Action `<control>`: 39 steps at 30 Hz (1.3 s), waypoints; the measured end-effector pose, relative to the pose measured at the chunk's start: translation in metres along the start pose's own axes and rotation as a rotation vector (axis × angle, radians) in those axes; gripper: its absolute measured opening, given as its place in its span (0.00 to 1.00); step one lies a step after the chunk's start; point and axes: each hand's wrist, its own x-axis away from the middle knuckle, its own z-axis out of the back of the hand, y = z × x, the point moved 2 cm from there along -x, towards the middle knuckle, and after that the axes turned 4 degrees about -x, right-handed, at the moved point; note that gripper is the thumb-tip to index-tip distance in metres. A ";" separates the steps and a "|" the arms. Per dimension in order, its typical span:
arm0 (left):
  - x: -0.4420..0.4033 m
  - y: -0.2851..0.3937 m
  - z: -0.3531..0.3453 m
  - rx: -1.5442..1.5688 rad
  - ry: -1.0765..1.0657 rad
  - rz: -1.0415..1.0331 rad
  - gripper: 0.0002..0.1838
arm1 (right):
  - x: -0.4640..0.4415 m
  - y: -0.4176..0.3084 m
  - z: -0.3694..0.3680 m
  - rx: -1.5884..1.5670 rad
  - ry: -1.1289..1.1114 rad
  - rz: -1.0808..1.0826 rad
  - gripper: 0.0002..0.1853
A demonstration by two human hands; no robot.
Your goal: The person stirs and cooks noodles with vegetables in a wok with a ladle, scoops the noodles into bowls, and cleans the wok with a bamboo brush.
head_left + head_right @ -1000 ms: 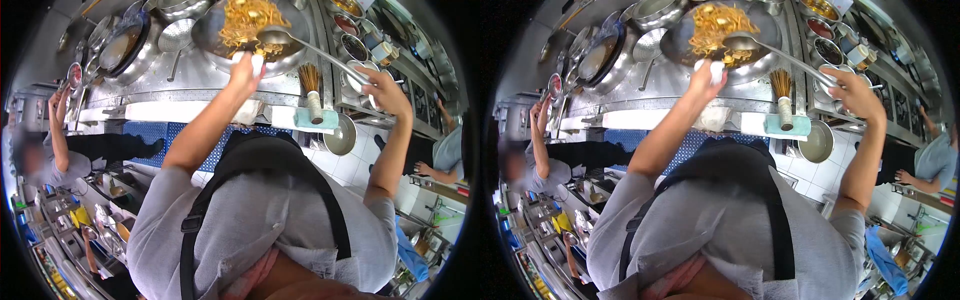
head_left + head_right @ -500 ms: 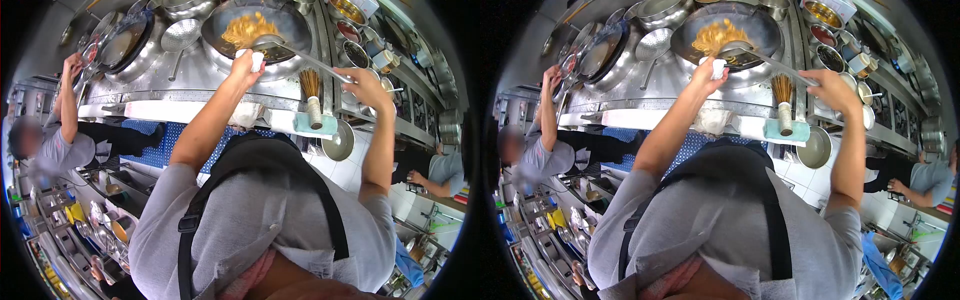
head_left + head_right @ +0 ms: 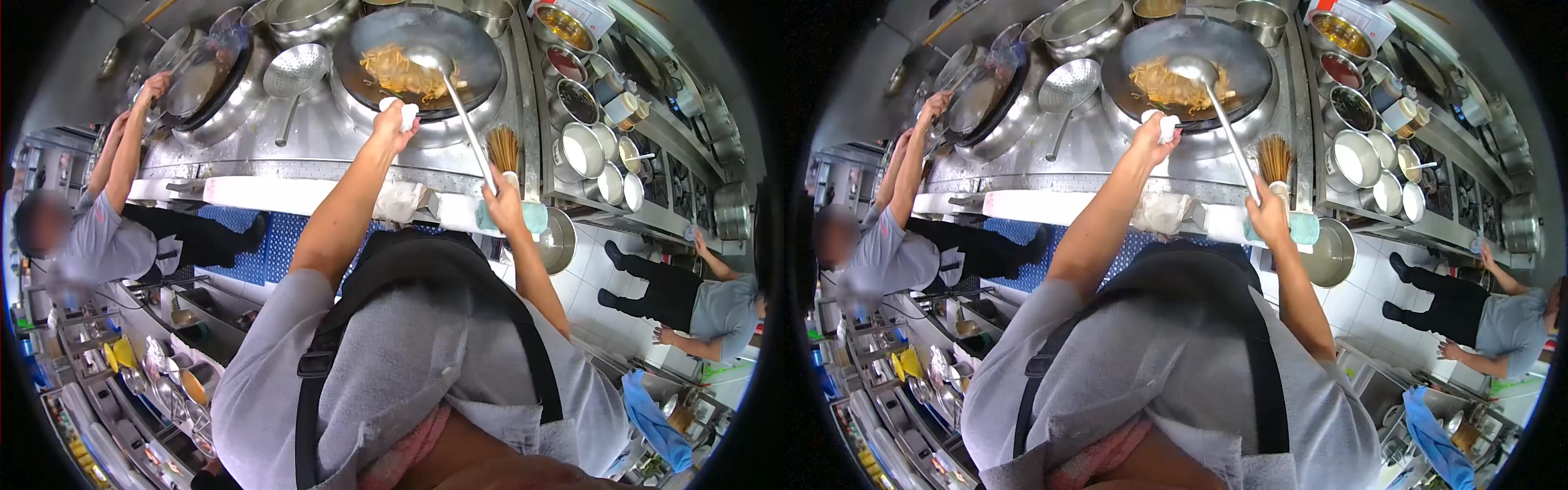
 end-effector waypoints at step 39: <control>0.074 -0.045 0.032 -0.149 -0.096 0.133 0.12 | -0.072 -0.125 0.125 0.235 -0.288 0.211 0.27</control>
